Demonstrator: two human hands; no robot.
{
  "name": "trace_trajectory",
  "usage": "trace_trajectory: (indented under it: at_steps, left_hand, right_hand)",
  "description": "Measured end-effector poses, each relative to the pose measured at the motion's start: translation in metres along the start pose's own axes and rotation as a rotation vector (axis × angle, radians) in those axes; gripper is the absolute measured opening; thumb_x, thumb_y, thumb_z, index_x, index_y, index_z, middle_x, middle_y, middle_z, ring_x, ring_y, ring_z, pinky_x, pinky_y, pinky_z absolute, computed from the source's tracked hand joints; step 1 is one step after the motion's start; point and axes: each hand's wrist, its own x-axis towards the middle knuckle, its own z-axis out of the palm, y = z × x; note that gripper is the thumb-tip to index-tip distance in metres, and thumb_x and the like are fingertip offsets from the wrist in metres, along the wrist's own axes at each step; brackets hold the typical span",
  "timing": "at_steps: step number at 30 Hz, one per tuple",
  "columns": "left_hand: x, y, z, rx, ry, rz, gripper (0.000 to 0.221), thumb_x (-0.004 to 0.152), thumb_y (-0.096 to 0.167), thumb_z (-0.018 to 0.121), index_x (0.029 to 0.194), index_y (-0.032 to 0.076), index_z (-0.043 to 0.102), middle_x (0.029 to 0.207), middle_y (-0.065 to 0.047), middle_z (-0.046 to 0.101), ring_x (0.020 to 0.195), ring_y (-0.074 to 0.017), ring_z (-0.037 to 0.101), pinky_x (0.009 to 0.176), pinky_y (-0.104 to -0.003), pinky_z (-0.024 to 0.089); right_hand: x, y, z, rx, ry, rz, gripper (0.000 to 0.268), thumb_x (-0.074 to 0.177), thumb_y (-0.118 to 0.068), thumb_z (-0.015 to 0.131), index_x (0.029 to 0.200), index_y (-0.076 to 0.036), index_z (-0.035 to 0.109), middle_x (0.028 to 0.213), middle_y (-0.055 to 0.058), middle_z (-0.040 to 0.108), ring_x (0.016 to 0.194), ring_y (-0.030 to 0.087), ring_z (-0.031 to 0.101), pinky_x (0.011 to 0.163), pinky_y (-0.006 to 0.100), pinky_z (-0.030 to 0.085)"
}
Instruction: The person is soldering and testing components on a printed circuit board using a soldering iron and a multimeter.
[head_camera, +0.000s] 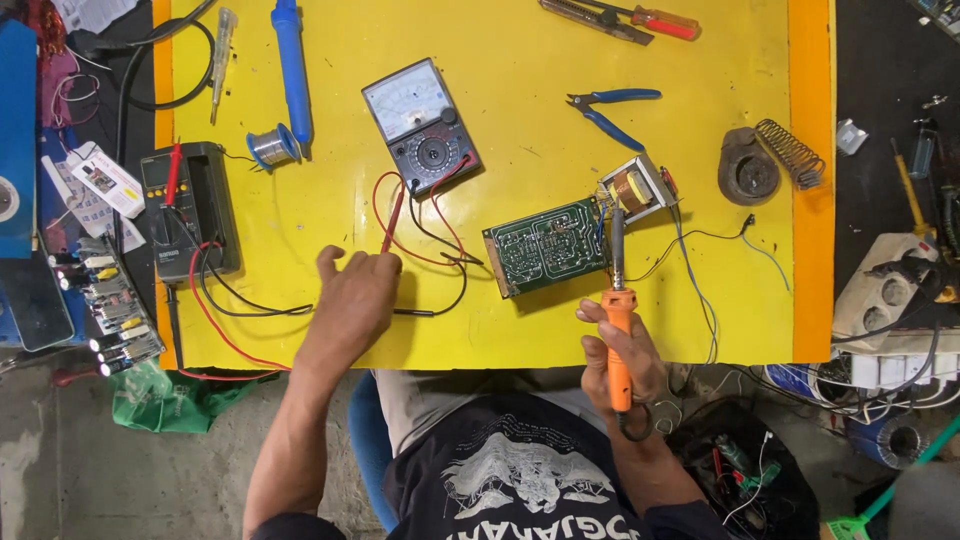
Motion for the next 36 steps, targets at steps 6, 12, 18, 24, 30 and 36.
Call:
trace_trajectory:
  at_steps: [6, 12, 18, 24, 30, 36]
  left_hand:
    - [-0.021, -0.01, -0.074, -0.093, 0.193, 0.026, 0.014, 0.1, 0.015, 0.064, 0.1, 0.016, 0.078, 0.075, -0.005, 0.062, 0.081, -0.018, 0.061, 0.107, -0.052, 0.027]
    - [-0.019, 0.014, -0.063, -0.461, 0.368, 0.245, 0.005, 0.092, 0.028, 0.075, 0.092, 0.023, 0.077, 0.079, 0.002, 0.059, 0.092, -0.018, 0.058, 0.109, -0.054, 0.02]
    - [-0.005, 0.053, -0.037, -0.497, 0.385, 0.286, 0.002, 0.089, 0.019, 0.076, 0.091, 0.019, 0.077, 0.076, 0.001, 0.062, 0.096, -0.0203, 0.06, 0.103, -0.059, 0.023]
    - [0.001, 0.066, -0.018, -0.577, 0.409, 0.26, 0.005, 0.093, 0.018, 0.072, 0.094, 0.017, 0.078, 0.078, 0.001, 0.064, 0.094, -0.0205, 0.063, 0.099, -0.055, 0.029]
    - [0.004, 0.07, -0.016, -0.656, 0.409, 0.26, 0.011, 0.095, 0.018, 0.07, 0.099, 0.014, 0.079, 0.084, -0.003, 0.071, 0.096, -0.02, 0.065, 0.102, -0.055, 0.027]
    - [0.006, 0.101, -0.033, -0.528, 0.479, 0.303, 0.029, 0.097, 0.026, 0.067, 0.121, 0.01, 0.071, 0.1, -0.008, 0.074, 0.095, -0.0231, 0.066, 0.108, -0.061, 0.019]
  right_hand:
    - [0.003, -0.013, 0.034, 0.064, -0.016, 0.0, 0.034, 0.091, 0.001, 0.074, 0.12, 0.006, 0.058, 0.116, 0.037, 0.071, 0.099, 0.05, 0.075, 0.084, 0.057, 0.062]
    - [-0.017, -0.025, 0.068, 0.067, -0.017, 0.01, 0.043, 0.091, -0.014, 0.079, 0.121, 0.0, 0.052, 0.125, 0.034, 0.067, 0.11, 0.049, 0.072, 0.095, 0.055, 0.06]
    - [-0.017, -0.025, 0.061, 0.088, 0.013, 0.044, 0.034, 0.088, -0.003, 0.078, 0.113, 0.0, 0.055, 0.108, 0.027, 0.074, 0.085, 0.035, 0.077, 0.078, 0.042, 0.064]
    - [-0.008, -0.02, 0.054, 0.109, 0.055, 0.064, 0.034, 0.089, 0.003, 0.076, 0.115, 0.0, 0.054, 0.105, 0.029, 0.073, 0.08, 0.034, 0.077, 0.073, 0.043, 0.065]
    - [-0.005, -0.013, 0.052, 0.094, 0.094, 0.099, 0.029, 0.088, 0.013, 0.074, 0.11, 0.005, 0.058, 0.099, 0.031, 0.072, 0.075, 0.035, 0.075, 0.07, 0.042, 0.065]
    - [0.002, -0.013, 0.047, 0.205, 0.073, 0.133, 0.024, 0.091, 0.013, 0.07, 0.111, 0.006, 0.059, 0.101, 0.03, 0.072, 0.082, 0.034, 0.077, 0.071, 0.04, 0.068]
